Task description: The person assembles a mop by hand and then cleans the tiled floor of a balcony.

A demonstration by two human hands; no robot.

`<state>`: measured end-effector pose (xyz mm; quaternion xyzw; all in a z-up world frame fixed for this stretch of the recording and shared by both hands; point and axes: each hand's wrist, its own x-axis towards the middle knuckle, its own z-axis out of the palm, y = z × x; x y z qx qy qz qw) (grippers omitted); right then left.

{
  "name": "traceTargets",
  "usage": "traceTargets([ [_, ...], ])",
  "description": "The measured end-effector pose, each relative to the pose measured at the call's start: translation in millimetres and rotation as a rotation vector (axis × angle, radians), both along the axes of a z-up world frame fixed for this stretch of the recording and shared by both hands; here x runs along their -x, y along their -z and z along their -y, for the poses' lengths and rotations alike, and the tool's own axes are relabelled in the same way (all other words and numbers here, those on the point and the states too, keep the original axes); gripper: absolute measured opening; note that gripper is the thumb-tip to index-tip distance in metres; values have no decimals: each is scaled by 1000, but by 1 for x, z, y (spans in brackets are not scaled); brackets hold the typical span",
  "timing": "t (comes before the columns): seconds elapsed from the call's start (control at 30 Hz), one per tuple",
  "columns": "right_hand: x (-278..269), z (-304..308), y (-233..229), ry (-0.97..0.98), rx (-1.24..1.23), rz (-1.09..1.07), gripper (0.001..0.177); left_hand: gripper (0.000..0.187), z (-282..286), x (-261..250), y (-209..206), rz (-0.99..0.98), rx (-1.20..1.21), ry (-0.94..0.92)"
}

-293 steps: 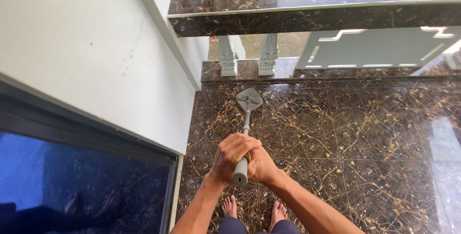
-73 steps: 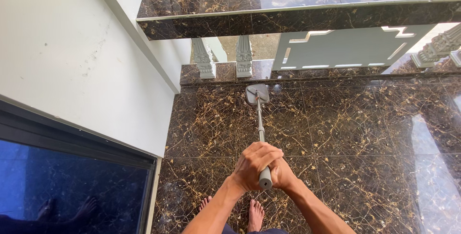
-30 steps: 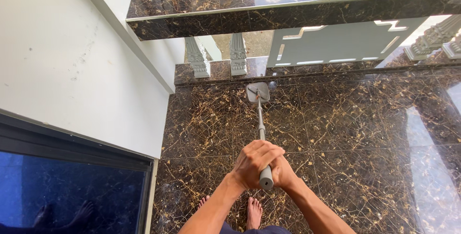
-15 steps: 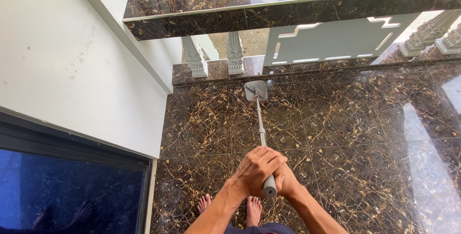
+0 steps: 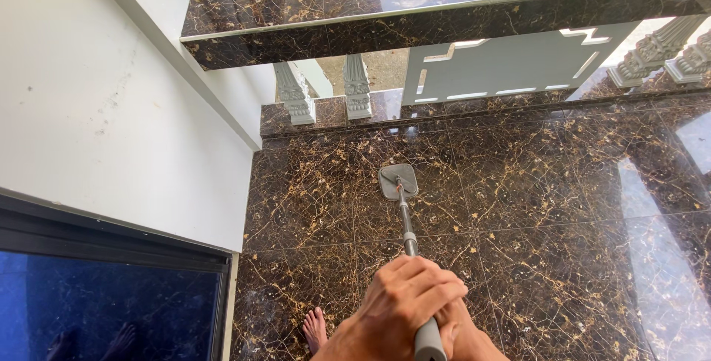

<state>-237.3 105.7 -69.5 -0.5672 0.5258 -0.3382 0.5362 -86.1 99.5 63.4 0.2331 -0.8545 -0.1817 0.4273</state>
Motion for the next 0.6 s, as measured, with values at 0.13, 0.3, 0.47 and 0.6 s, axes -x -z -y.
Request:
traceTargets([
  [0.13, 11, 13, 28, 21, 65, 422, 38, 19, 11, 8, 20, -52, 58, 3],
  [0.3, 24, 51, 29, -112, 591, 121, 25, 16, 52, 26, 51, -32, 104, -32],
  [0.47, 27, 79, 57, -177, 498, 74, 29, 20, 74, 22, 78, -24, 117, -57],
  [0.6, 29, 88, 88, -189, 477, 38, 26, 28, 81, 20, 99, 8, 99, -66],
])
